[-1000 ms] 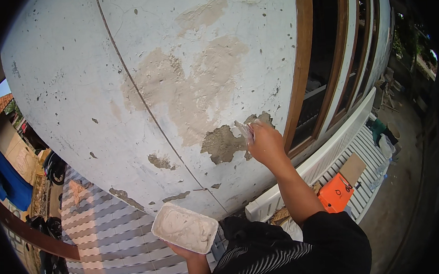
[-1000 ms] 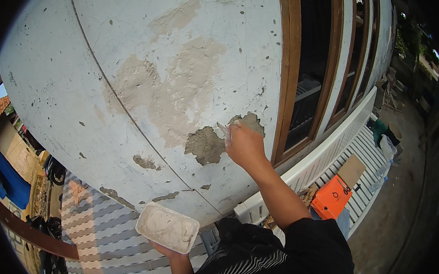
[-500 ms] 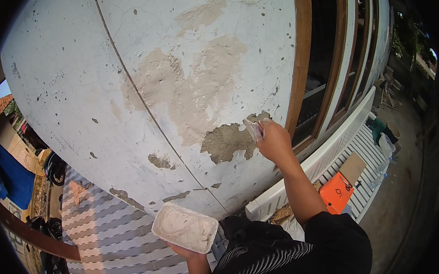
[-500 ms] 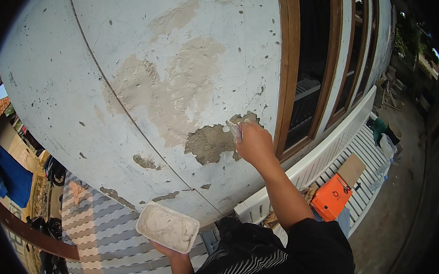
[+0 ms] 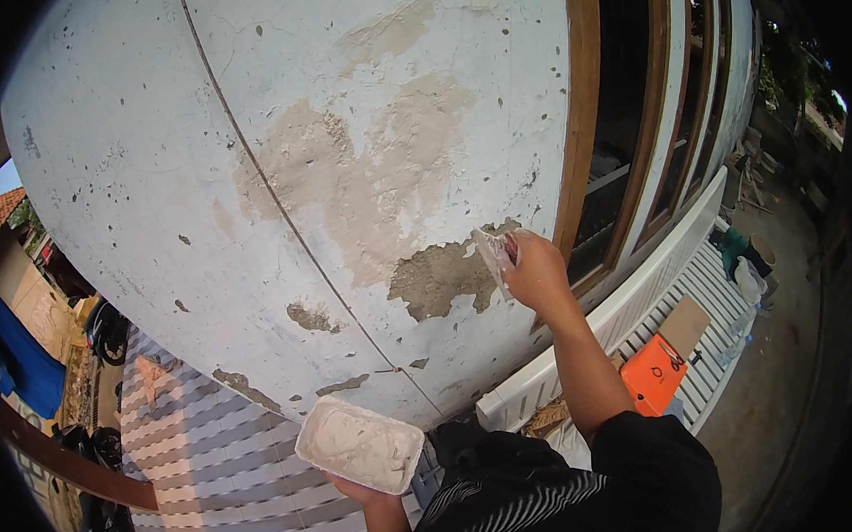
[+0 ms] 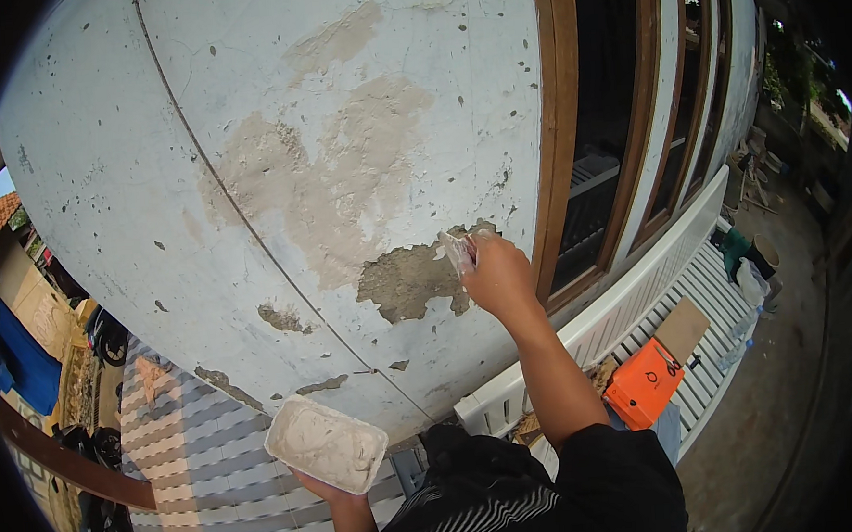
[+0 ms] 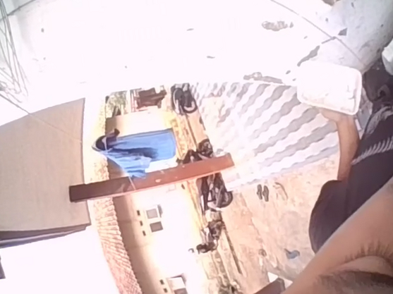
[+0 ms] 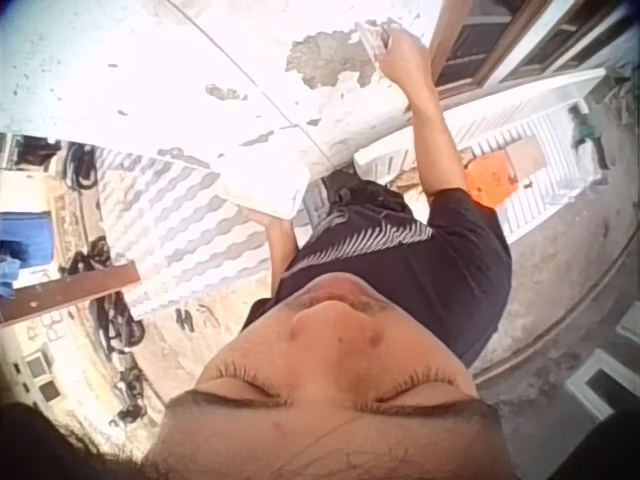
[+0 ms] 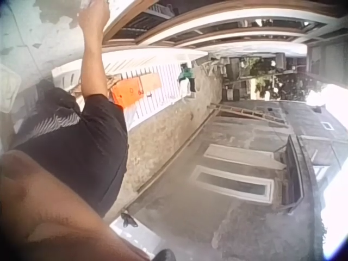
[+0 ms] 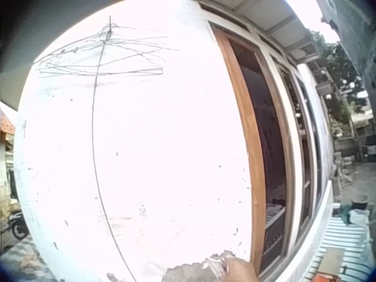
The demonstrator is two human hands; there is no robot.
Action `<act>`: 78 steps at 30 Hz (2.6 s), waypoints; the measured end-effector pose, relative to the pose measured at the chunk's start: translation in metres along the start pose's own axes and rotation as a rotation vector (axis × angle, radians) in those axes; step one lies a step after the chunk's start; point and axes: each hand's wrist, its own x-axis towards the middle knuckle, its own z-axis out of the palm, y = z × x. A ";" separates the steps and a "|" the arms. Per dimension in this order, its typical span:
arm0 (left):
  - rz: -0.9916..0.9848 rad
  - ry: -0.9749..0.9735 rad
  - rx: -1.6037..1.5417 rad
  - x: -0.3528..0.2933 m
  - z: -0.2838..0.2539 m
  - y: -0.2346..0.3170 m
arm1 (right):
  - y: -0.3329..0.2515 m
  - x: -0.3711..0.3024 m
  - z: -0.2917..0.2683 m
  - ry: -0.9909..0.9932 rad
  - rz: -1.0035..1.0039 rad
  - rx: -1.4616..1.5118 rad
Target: Applying plaster/putty to a damaged wall using a spatula/trowel.
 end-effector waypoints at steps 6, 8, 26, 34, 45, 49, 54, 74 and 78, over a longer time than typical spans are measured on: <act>-0.009 -0.013 -0.027 0.000 -0.003 -0.001 | 0.009 0.001 0.016 0.059 -0.139 -0.013; -0.004 -0.019 -0.021 0.002 -0.006 0.000 | -0.002 0.004 0.007 0.042 -0.100 -0.004; -0.029 -0.077 -0.006 -0.002 0.002 -0.002 | -0.017 0.004 0.015 -0.056 -0.120 -0.020; -0.040 -0.020 -0.037 -0.003 -0.001 0.000 | -0.018 -0.002 0.016 0.014 -0.163 0.006; -0.023 -0.024 -0.006 -0.003 0.004 -0.005 | -0.025 -0.005 -0.002 -0.052 -0.129 0.067; -0.062 -0.061 -0.016 -0.002 0.000 -0.002 | -0.018 -0.003 0.018 -0.008 -0.201 -0.004; -0.010 -0.021 -0.008 -0.003 0.003 -0.003 | -0.019 -0.001 0.020 -0.008 -0.175 0.008; -0.009 -0.035 -0.043 -0.006 0.002 0.002 | -0.029 -0.005 0.014 -0.053 -0.198 -0.018; -0.021 -0.023 -0.011 -0.005 0.003 -0.001 | -0.029 -0.005 0.024 0.032 -0.231 0.029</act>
